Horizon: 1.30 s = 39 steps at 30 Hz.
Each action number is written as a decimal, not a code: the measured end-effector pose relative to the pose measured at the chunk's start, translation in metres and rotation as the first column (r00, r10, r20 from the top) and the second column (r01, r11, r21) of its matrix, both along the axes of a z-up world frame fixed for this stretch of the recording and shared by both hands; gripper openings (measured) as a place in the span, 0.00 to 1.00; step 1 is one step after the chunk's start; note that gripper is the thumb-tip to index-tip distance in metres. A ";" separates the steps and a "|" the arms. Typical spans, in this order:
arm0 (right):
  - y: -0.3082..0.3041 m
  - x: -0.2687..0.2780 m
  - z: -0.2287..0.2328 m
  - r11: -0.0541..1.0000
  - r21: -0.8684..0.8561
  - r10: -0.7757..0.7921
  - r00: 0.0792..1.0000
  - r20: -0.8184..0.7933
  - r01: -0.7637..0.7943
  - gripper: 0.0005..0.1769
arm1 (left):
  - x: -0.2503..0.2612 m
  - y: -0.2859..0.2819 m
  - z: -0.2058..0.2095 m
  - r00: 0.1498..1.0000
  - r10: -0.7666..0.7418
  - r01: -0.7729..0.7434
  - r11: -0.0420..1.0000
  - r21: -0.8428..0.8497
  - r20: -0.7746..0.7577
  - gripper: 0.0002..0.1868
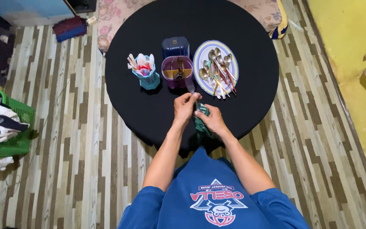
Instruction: The person wipes forks and spoons one by one with a green cloth on a black table. They place the wiped forks into a purple cutlery holder and return the spoons to a plate. The task is repetitive and focuses on drying or polishing the utensils.
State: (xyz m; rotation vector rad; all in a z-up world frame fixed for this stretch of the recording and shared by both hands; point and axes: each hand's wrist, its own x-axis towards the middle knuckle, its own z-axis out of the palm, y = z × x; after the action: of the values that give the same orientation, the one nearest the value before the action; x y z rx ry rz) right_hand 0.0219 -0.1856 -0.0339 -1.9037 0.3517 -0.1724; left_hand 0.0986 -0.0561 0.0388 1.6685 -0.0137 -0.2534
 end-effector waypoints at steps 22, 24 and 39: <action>-0.007 0.058 0.034 0.758 0.629 -0.304 0.946 0.111 0.170 0.10 | 0.019 0.012 -0.068 0.954 -0.219 0.176 0.962 0.209 0.204 0.09; -0.011 0.061 0.030 0.850 0.500 -0.278 0.947 0.158 0.166 0.09 | 0.020 0.011 -0.081 0.947 -0.257 0.213 0.951 0.222 0.192 0.08; -0.055 0.064 0.051 0.852 0.247 -0.512 0.831 0.217 0.461 0.08 | -0.001 0.035 -0.011 0.955 -0.267 0.205 0.911 0.358 0.131 0.10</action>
State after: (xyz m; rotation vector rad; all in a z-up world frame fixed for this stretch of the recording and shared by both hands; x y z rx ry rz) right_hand 0.0857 -0.2402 0.0176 -1.5441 0.6396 -0.7194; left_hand 0.0972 -0.0210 0.0282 2.0342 -0.3263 -0.3020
